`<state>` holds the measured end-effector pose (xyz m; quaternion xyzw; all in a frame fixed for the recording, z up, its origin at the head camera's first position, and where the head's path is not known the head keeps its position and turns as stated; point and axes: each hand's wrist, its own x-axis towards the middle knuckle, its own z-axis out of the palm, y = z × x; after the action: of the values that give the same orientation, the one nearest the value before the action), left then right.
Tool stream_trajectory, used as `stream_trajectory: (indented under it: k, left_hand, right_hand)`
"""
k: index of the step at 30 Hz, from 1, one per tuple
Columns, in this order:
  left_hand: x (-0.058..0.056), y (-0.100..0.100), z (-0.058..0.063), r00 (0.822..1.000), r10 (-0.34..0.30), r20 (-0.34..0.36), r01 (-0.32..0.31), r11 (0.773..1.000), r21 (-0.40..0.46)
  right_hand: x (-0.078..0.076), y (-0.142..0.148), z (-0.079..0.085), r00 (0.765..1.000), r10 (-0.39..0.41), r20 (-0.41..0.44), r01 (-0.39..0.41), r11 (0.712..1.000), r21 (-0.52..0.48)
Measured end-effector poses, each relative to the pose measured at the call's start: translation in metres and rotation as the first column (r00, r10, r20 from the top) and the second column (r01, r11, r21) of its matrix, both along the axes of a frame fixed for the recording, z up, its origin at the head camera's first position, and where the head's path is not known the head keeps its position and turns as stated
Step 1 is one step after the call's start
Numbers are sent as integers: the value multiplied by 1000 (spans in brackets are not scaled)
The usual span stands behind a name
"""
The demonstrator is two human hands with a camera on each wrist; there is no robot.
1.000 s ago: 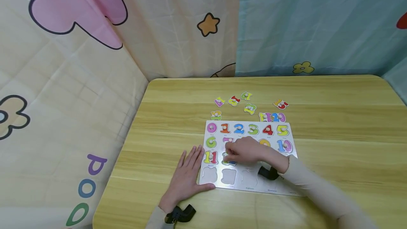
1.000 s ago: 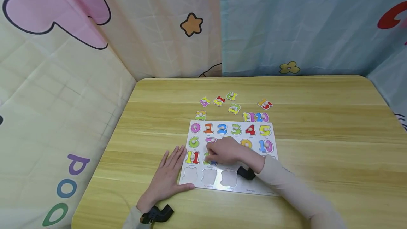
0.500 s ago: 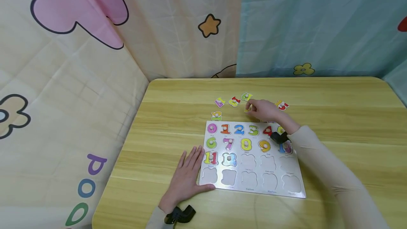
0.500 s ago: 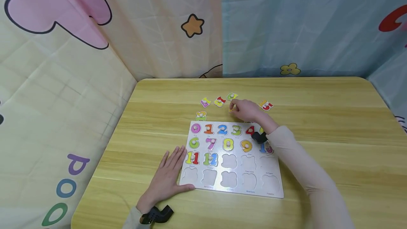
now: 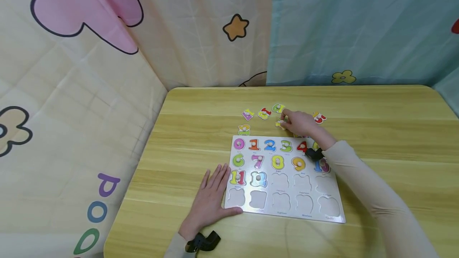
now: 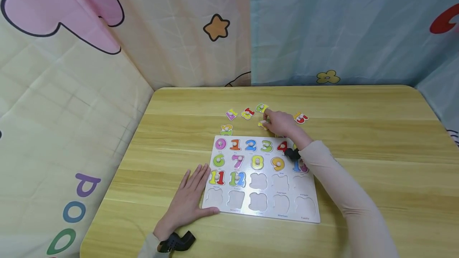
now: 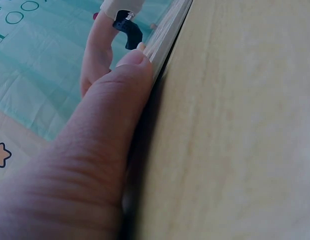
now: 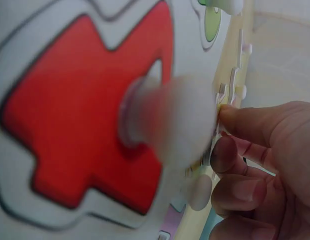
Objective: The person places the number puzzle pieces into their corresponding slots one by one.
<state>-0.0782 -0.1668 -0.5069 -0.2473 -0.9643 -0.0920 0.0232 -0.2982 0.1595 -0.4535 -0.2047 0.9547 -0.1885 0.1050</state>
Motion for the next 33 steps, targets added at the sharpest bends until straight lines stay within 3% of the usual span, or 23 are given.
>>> stream_trajectory:
  k: [11,16,20,24,27,33]
  left_hand:
    - [1,0,-1,1000,1,-5,-1,1000,-9]
    - [1,0,0,1000,2,-3,-2,1000,-14]
    - [0,0,0,1000,2,-6,-2,1000,-16]
    - [-1,0,-1,1000,1,-4,-1,1000,-10]
    - [-1,0,-1,1000,1,-5,-1,1000,-4]
    - [0,-1,-2,1000,-4,-18,4,1000,-6]
  right_hand:
    - [6,-2,3,1000,20,-10,-19,999,32]
    - [23,-6,16,998,42,-51,-42,999,-2]
    - [40,-9,22,993,111,-38,-113,991,-66]
    - [56,-11,22,975,222,-2,-220,967,-125]
    - [69,-13,24,956,284,77,-271,952,-144]
    - [96,-17,26,902,397,172,-382,917,-112]
